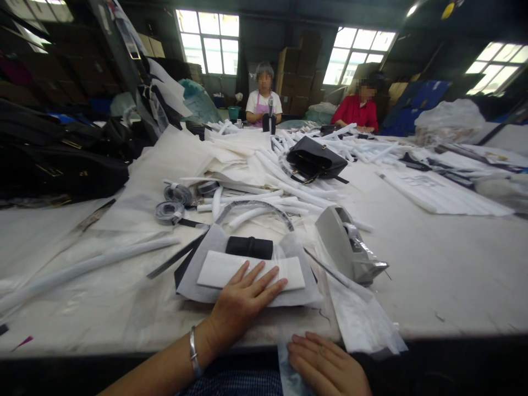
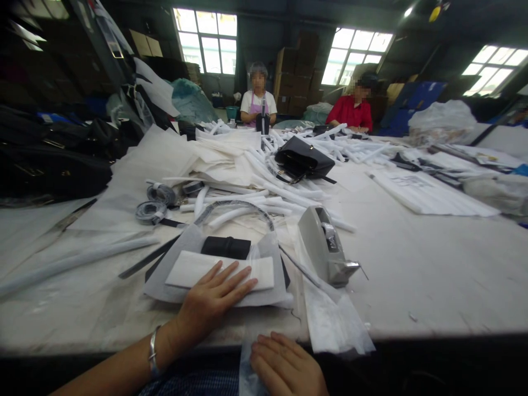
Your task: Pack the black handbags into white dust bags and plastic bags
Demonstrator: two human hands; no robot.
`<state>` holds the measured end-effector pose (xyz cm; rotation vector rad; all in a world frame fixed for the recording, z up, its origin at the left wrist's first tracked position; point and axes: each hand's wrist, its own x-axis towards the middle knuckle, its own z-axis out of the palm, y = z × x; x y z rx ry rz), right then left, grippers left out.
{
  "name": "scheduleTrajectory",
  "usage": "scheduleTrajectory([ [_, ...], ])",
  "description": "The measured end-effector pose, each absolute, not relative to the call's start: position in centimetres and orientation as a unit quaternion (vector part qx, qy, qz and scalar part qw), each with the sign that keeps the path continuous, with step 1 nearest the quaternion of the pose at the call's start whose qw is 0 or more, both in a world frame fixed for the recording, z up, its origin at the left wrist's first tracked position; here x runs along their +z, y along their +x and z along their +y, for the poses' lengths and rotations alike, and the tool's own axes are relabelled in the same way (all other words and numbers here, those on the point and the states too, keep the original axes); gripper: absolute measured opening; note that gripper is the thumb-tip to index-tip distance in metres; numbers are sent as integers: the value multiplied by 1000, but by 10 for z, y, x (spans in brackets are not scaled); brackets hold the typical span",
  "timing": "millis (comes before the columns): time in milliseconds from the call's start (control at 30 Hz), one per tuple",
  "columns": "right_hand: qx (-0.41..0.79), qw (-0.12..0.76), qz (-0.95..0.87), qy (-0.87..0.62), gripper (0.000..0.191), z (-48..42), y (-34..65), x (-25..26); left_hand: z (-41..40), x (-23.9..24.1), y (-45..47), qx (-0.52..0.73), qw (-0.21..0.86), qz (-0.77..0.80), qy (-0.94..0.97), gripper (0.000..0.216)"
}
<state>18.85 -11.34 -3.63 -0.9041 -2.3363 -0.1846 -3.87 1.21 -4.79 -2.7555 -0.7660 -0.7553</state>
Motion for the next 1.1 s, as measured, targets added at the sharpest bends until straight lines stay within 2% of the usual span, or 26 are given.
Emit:
scheduleTrajectory([
  [167, -76, 335, -872, -349, 31, -98, 190, -20, 13, -47, -39, -253, 94, -252, -929, 40],
  [400, -163, 301, -861, -376, 29, -67, 187, 11, 12, -49, -37, -268, 92, -252, -925, 36],
  [500, -160, 326, -840, -403, 27, -48, 184, 17, 12, -48, -36, -278, 93, -252, -922, 35],
  [600, -103, 330, -839, -421, 27, -32, 183, 17, 12, -47, -35, -287, 87, -244, -922, 33],
  [700, -5, 304, -837, -456, 28, -22, 184, 11, 12, -49, -35, -292, 89, -241, -921, 28],
  [867, 120, 258, -783, -553, 21, -12, 186, 3, 14, -57, -37, -324, 97, -226, -913, 32],
  [1100, 171, 260, -741, -596, 18, -10, 181, 2, 17, -56, -43, -382, 49, -175, -906, 31],
])
